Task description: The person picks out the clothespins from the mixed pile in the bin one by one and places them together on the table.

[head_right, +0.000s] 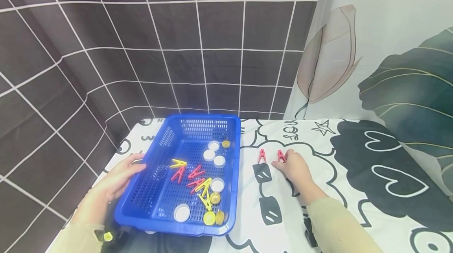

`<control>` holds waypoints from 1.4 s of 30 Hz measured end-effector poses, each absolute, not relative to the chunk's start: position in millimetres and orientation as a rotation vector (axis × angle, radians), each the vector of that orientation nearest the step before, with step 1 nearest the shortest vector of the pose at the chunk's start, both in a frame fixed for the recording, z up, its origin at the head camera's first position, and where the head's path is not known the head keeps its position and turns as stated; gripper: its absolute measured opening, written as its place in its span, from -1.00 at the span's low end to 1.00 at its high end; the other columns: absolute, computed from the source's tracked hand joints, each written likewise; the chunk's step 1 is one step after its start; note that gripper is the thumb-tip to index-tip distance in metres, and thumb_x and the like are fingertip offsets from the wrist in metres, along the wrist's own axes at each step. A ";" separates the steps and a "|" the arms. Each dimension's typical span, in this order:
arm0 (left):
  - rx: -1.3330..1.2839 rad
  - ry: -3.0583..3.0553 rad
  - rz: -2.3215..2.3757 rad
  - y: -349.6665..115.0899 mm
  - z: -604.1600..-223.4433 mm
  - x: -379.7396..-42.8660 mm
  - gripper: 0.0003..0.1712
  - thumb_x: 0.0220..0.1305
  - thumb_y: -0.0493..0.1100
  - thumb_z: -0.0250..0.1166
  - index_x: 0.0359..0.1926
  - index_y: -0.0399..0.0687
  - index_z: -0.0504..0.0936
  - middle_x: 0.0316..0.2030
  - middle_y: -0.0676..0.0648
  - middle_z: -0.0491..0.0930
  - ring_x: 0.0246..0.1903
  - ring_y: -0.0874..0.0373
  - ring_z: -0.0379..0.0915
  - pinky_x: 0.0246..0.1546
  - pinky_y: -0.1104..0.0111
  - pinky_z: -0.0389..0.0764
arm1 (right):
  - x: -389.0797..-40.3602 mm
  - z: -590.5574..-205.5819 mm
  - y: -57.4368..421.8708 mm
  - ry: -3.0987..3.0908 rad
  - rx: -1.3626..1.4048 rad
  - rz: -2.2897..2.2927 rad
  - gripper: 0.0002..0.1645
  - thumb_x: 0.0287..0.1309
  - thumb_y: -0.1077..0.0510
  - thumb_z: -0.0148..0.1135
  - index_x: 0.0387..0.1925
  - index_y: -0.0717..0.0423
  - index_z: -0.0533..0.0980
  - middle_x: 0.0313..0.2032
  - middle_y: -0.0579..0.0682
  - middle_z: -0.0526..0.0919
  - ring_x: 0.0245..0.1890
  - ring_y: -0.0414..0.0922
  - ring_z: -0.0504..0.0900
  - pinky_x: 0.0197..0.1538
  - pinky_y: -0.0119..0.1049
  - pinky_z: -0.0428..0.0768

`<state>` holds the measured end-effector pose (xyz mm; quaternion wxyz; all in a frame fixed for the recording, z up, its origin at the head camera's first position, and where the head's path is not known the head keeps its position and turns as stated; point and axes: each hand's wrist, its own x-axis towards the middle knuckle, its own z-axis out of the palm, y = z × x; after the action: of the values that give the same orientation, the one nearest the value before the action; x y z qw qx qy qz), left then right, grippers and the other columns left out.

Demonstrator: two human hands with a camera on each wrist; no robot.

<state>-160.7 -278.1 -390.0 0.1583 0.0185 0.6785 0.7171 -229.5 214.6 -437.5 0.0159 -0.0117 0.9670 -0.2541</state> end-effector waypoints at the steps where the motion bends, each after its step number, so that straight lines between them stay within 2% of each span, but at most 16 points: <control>1: 0.053 1.940 2.052 -278.0 -390.0 -160.7 -0.41 0.35 -0.25 0.08 0.26 -0.33 0.02 -0.16 -0.24 0.60 -0.24 -0.03 0.62 -0.20 0.11 0.66 | -229.7 -437.9 214.4 3.005 -0.031 -0.786 -0.34 0.06 -0.11 0.31 -0.23 0.45 0.36 -0.57 0.07 0.44 -0.54 -0.05 0.41 -0.53 -0.25 0.39; 5: 0.052 1.940 2.056 -277.9 -390.5 -160.6 -0.42 0.35 -0.25 0.08 0.26 -0.33 0.02 -0.17 -0.23 0.60 -0.24 -0.03 0.62 -0.21 0.12 0.66 | -230.4 -438.5 214.6 2.991 -0.014 -0.793 -0.28 0.06 -0.16 0.29 -0.20 0.47 0.36 -0.53 0.12 0.48 -0.51 -0.03 0.44 -0.49 -0.20 0.47; 9: 0.058 1.943 2.050 -278.2 -391.2 -161.2 -0.41 0.36 -0.25 0.08 0.26 -0.33 0.01 -0.17 -0.24 0.61 -0.25 -0.04 0.62 -0.22 0.11 0.66 | -234.5 -432.2 214.5 3.046 -0.024 -0.837 -0.22 0.09 -0.22 0.23 -0.18 0.51 0.37 -0.44 0.25 0.55 -0.45 0.05 0.50 -0.36 -0.06 0.54; 16: 0.041 1.957 2.034 -278.9 -391.8 -162.7 -0.41 0.36 -0.24 0.08 0.26 -0.31 0.01 -0.16 -0.26 0.60 -0.24 -0.06 0.62 -0.22 0.08 0.65 | -251.4 -395.7 203.6 3.124 -0.091 -0.910 -0.18 0.17 -0.29 0.10 -0.10 0.49 0.40 -0.29 0.34 0.56 -0.36 0.12 0.54 -0.28 0.00 0.56; 21: 0.046 1.946 2.048 -278.9 -390.2 -162.8 -0.40 0.35 -0.24 0.08 0.26 -0.32 0.00 -0.16 -0.23 0.60 -0.24 -0.04 0.62 -0.21 0.11 0.66 | -259.8 -368.8 178.1 3.110 -0.268 -1.017 -0.28 0.20 -0.21 0.13 -0.04 0.44 0.40 -0.29 0.27 0.58 -0.31 0.12 0.55 -0.24 -0.01 0.54; 27: 0.036 1.932 2.060 -278.8 -390.9 -163.4 -0.42 0.35 -0.25 0.09 0.25 -0.30 0.02 -0.17 -0.21 0.60 -0.24 -0.02 0.62 -0.20 0.13 0.66 | -264.6 -355.2 137.4 3.030 -0.463 -1.065 -0.37 0.16 -0.16 0.20 0.01 0.29 0.43 -0.31 0.11 0.61 -0.33 0.00 0.55 -0.29 -0.17 0.56; 34: 0.041 1.922 2.066 -279.0 -392.8 -162.6 -0.43 0.35 -0.25 0.08 0.25 -0.30 0.03 -0.16 -0.22 0.60 -0.23 -0.03 0.62 -0.20 0.14 0.66 | -254.3 -343.0 89.3 2.927 -0.661 -1.134 -0.45 0.12 -0.08 0.27 -0.01 0.25 0.47 -0.34 0.02 0.61 -0.35 -0.09 0.54 -0.30 -0.24 0.56; 42: 0.039 1.903 2.075 -279.6 -393.1 -162.7 -0.47 0.36 -0.24 0.08 0.23 -0.25 0.06 -0.18 -0.20 0.62 -0.24 -0.03 0.62 -0.21 0.13 0.66 | -236.2 -332.9 51.7 2.800 -0.914 -1.021 -0.46 0.08 -0.07 0.29 -0.02 0.23 0.50 -0.33 -0.05 0.59 -0.35 -0.16 0.53 -0.25 -0.28 0.57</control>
<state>-162.7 -279.6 -393.1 0.1622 0.0135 0.6669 0.7271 -236.2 51.7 -332.9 0.0119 -0.2931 0.8982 -0.3276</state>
